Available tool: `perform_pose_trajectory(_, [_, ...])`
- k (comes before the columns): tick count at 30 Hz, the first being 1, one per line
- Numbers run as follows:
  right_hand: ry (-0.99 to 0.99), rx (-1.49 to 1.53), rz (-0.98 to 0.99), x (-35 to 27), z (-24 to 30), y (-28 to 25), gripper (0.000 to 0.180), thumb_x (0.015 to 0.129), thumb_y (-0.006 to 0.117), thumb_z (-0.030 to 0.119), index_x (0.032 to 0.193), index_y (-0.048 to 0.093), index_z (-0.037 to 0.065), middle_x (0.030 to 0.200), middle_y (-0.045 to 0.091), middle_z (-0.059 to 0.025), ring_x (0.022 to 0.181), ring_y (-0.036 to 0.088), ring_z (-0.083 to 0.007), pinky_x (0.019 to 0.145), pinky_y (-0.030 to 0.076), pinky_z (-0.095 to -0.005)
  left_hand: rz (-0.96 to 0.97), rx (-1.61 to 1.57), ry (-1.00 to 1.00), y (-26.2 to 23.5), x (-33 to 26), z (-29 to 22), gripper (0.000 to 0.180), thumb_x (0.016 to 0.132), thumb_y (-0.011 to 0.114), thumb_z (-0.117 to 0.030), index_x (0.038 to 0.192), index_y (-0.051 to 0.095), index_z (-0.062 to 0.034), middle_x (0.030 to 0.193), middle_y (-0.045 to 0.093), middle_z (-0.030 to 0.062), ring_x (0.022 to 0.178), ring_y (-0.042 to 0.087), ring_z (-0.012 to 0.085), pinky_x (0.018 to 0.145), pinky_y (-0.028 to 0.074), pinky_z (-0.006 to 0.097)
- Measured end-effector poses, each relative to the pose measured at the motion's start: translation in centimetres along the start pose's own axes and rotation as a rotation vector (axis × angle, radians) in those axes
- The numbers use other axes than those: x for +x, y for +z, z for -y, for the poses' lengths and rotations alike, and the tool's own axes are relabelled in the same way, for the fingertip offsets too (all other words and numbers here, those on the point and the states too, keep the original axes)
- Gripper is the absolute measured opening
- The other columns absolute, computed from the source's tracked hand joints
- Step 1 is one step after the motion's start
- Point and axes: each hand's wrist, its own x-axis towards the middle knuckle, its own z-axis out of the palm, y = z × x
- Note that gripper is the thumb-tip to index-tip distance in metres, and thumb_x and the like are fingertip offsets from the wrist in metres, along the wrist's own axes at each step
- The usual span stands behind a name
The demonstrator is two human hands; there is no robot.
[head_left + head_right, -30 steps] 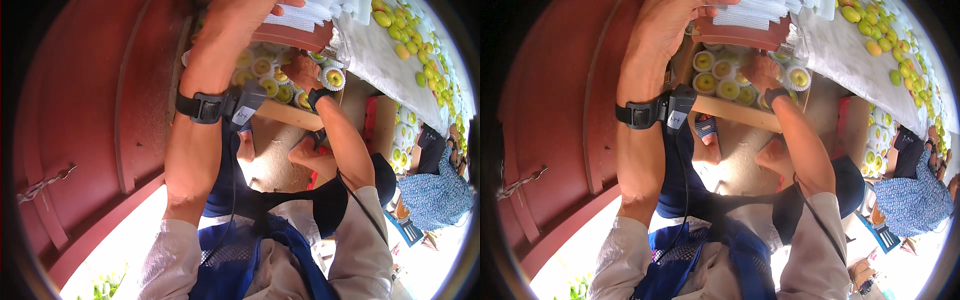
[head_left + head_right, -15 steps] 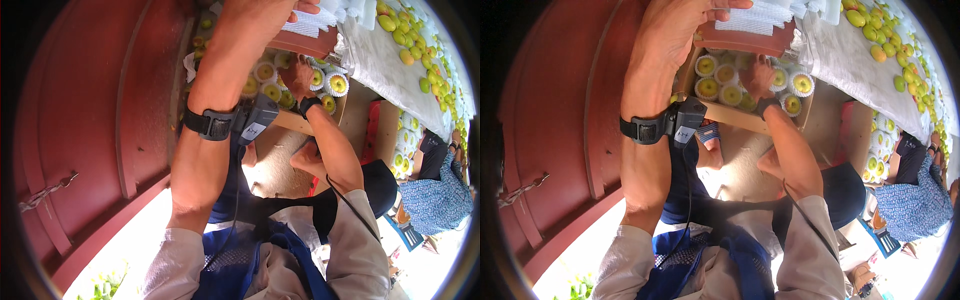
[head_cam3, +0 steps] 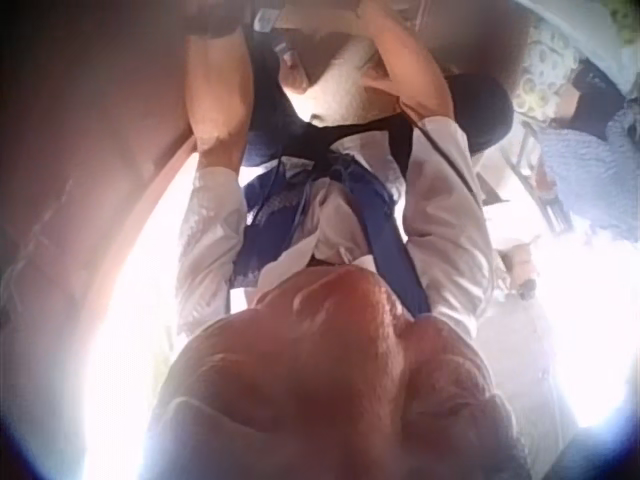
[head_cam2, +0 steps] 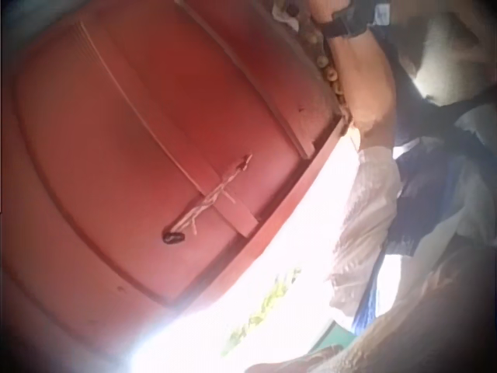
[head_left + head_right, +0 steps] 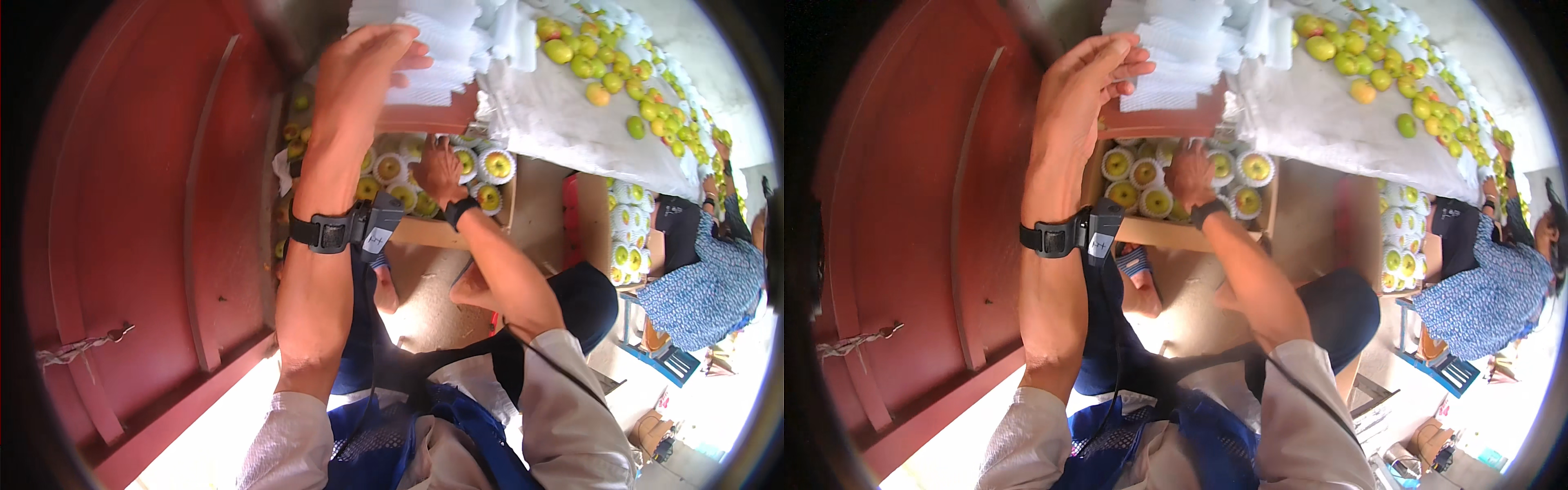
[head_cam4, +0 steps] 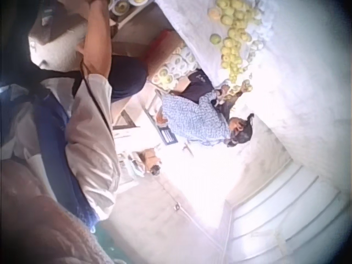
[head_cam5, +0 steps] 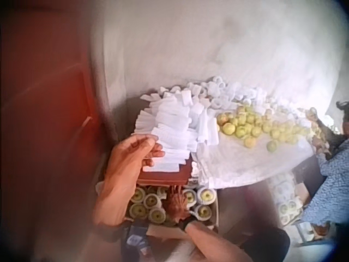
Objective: The person prepares fruit for packing by picking up a foam sleeve, stretching it open by hand, and sliding it over an apple. The sleeved apple is then placed into a cardboard box alongside other fruit.
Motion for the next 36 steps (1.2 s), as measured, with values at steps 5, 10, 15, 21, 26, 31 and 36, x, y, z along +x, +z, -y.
perform_pose_trajectory(5, [0.140, 0.221, -0.027, -5.1, 1.0, -1.8, 0.046, 0.083, 0.076, 0.023, 0.119, 0.059, -0.002, 0.121, 0.061, -0.0258, 0.108, 0.064, -0.0436, 0.086, 0.055, -0.0517, 0.006, -0.064, -0.016, 0.7, 0.5, 0.8, 0.027, 0.100, 0.064, -0.021, 0.117, 0.067, 0.0001, 0.107, 0.073, 0.0113, 0.099, 0.072, 0.0203, 0.077, 0.049, 0.027])
perform_pose_trajectory(10, [0.173, 0.405, -0.032, -9.0, 2.9, -5.2, 0.041, 0.086, 0.073, 0.020, 0.123, 0.066, 0.004, 0.114, 0.069, -0.0227, 0.104, 0.068, -0.0391, 0.089, 0.054, -0.0453, -0.022, -0.139, -0.037, 1.1, 1.3, 0.9, 0.026, 0.100, 0.065, -0.019, 0.118, 0.067, 0.0000, 0.106, 0.073, 0.0108, 0.098, 0.072, 0.0187, 0.073, 0.049, 0.026])
perform_pose_trajectory(15, [0.190, 0.611, -0.151, -10.2, 3.9, -11.3, 0.033, 0.089, 0.068, 0.014, 0.121, 0.067, 0.004, 0.111, 0.070, -0.0197, 0.100, 0.069, -0.0352, 0.086, 0.054, -0.0426, -0.088, -0.209, -0.030, 1.9, 1.8, 1.1, 0.022, 0.101, 0.059, -0.013, 0.117, 0.065, 0.0013, 0.101, 0.073, 0.0114, 0.091, 0.074, 0.0196, 0.068, 0.049, 0.027])
perform_pose_trajectory(21, [0.048, 0.680, -0.282, -8.7, 2.6, -18.8, 0.029, 0.091, 0.064, 0.011, 0.119, 0.067, 0.005, 0.106, 0.072, -0.0176, 0.093, 0.070, -0.0326, 0.083, 0.054, -0.0401, -0.169, -0.458, -0.041, 3.0, 1.4, 1.6, 0.025, 0.102, 0.057, -0.014, 0.123, 0.060, 0.0001, 0.104, 0.069, 0.0094, 0.095, 0.070, 0.0203, 0.072, 0.050, 0.029])
perform_pose_trajectory(26, [0.025, 0.616, -0.250, -2.2, -3.2, -21.9, 0.026, 0.089, 0.065, 0.016, 0.111, 0.071, 0.004, 0.100, 0.074, -0.0178, 0.093, 0.071, -0.0318, 0.083, 0.054, -0.0369, -0.192, -0.745, -0.134, 4.8, 1.0, 2.0, 0.027, 0.099, 0.065, -0.018, 0.121, 0.062, -0.0025, 0.105, 0.066, 0.0072, 0.098, 0.065, 0.0192, 0.079, 0.049, 0.032])
perform_pose_trajectory(31, [0.162, 0.734, -0.105, 5.4, -9.8, -23.6, 0.023, 0.085, 0.067, 0.017, 0.102, 0.074, 0.002, 0.094, 0.075, -0.0153, 0.091, 0.072, -0.0279, 0.082, 0.055, -0.0363, -0.155, -0.773, -0.229, 7.2, 0.4, 2.1, 0.027, 0.097, 0.068, -0.016, 0.120, 0.062, -0.0035, 0.101, 0.063, 0.0052, 0.094, 0.062, 0.0177, 0.076, 0.047, 0.031])
perform_pose_trajectory(36, [0.360, 0.843, -0.061, 9.4, -12.3, -21.3, 0.025, 0.083, 0.068, 0.019, 0.099, 0.075, 0.001, 0.095, 0.076, -0.0168, 0.095, 0.072, -0.0291, 0.085, 0.055, -0.0369, -0.112, -0.763, -0.251, 8.6, 0.3, 2.7, 0.026, 0.099, 0.064, -0.015, 0.122, 0.060, -0.0030, 0.100, 0.064, 0.0050, 0.092, 0.063, 0.0177, 0.075, 0.047, 0.031])
